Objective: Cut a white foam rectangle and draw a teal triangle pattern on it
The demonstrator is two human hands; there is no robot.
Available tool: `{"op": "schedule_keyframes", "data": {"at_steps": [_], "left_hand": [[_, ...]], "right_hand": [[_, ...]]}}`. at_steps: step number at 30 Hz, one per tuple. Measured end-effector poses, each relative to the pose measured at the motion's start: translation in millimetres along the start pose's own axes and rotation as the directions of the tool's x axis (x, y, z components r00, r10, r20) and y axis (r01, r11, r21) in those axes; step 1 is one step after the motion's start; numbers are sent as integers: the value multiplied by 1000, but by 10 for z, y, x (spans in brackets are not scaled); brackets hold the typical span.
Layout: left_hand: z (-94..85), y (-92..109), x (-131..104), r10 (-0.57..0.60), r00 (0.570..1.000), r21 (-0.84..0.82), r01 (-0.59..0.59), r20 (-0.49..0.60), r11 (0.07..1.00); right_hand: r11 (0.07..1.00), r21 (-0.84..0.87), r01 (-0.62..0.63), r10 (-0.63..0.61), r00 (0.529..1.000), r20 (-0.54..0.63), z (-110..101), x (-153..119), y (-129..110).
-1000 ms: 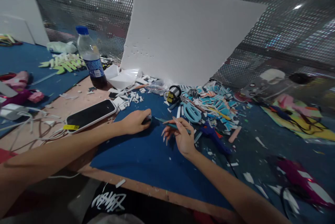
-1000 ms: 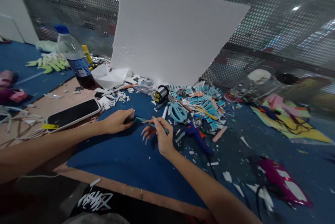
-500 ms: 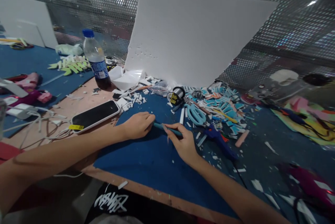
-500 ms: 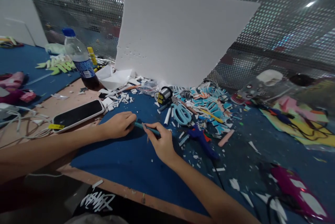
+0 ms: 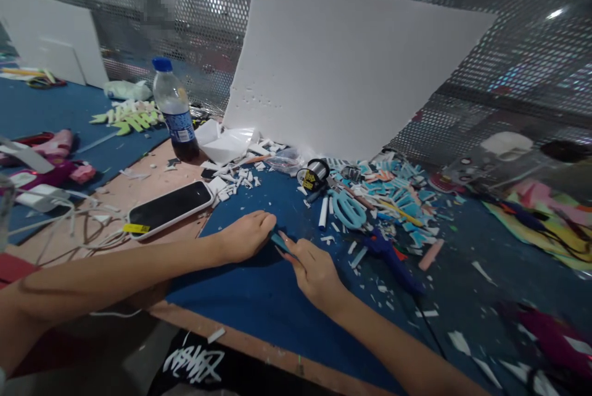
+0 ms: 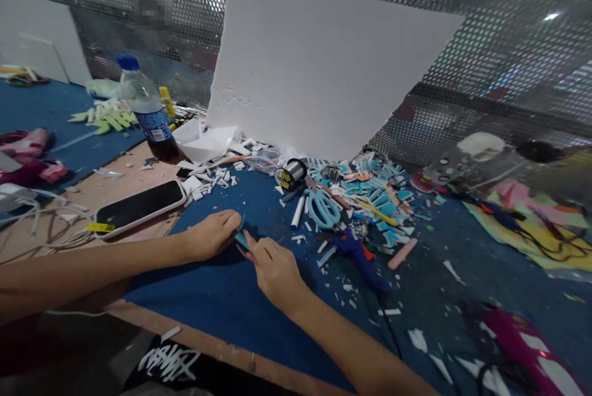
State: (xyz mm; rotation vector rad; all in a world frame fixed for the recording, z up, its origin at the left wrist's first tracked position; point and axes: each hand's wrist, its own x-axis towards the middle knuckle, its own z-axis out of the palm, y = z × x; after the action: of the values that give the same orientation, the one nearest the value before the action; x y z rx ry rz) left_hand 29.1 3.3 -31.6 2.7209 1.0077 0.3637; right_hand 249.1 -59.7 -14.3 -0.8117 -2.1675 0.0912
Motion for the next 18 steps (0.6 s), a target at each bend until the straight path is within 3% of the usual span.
{"op": "schedule_keyframes", "data": {"at_steps": [5,12,18], "left_hand": [[42,-15,-1,9,999,27,-8,-45,1000],[29,20,8,5,997,98,2,-72,995],[-79,80,109,-1,997,161,13,-74,987]], "right_hand": [[999,-19,-43,43,999,-14,9,8,-30],[967,78,-243,244,970,-5,14,44,-76],[948,85,-306,304,952,32,-15,94,42]]}}
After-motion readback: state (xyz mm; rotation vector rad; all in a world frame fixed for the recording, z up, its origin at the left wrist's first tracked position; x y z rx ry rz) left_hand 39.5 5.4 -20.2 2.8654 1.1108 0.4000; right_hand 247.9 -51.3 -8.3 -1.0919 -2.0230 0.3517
